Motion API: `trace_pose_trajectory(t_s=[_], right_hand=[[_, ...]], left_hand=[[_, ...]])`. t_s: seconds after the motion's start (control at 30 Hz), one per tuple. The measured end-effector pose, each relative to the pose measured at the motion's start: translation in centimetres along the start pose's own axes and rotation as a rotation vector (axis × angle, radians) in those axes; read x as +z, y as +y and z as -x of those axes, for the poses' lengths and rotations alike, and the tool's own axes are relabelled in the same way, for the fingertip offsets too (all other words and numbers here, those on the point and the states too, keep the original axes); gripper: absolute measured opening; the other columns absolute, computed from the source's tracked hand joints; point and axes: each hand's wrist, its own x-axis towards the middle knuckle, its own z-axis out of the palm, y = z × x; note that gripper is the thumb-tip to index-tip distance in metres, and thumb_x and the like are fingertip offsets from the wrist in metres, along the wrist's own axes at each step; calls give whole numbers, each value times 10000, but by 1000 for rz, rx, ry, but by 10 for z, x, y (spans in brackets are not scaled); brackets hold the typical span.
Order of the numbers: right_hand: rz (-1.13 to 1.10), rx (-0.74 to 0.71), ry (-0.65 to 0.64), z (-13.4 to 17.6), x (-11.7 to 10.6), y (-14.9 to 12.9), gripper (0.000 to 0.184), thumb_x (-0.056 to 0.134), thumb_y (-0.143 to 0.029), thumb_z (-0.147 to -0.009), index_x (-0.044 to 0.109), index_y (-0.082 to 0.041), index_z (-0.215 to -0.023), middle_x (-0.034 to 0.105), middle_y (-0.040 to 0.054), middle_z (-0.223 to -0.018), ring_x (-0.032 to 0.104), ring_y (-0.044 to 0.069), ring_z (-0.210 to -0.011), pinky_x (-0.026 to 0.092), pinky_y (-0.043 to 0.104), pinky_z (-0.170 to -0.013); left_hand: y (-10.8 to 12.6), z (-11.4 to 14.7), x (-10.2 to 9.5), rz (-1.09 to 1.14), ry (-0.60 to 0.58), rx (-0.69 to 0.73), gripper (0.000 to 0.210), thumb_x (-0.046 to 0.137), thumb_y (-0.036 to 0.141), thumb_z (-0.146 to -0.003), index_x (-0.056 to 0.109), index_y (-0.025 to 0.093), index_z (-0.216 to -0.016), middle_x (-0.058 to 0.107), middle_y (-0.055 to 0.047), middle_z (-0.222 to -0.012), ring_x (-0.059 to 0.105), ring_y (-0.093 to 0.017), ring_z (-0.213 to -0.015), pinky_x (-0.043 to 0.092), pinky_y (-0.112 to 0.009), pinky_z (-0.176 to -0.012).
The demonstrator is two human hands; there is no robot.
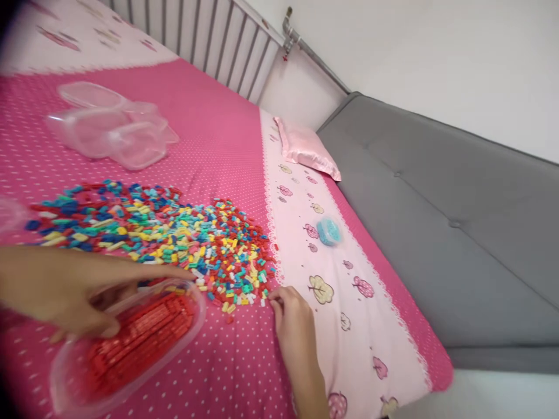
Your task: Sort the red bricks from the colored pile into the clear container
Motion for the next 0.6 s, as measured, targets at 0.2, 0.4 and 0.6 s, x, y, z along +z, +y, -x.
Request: trace_pose_trajectory(t_s=[0.2, 0.4, 0.6], right_hand=[[-271, -25, -27, 8, -4, -71, 101, 631, -290, -883, 707, -244, -836, 750, 43, -790, 740, 245, -722, 602, 327, -677], [-138, -176, -204, 15, 4, -150, 191, 537, -110, -878, 663, -252, -877, 726, -33, -780, 718, 160, -693, 552, 232, -650], [204, -243, -223, 15, 33, -157, 227, 532, -46, -813, 608, -255, -860, 685, -42, -723, 657, 165, -593, 375, 240, -517]], left_hand=[[26, -4, -26, 207, -377, -38, 954, 534, 112, -772, 123, 115, -1633, 637, 54, -581, 657, -173, -534, 453, -176, -463], [23, -5, -28, 297, -572, 44, 922, 611, 143, -796, 156, 155, -1598, 720, 1, -634, 739, -244, -601, 508, -217, -460], [19, -3, -24, 276, -592, 176, 610, 527, 156, -852, 426, 104, -1451, 742, -43, -657, 753, -246, -601, 539, -228, -448]])
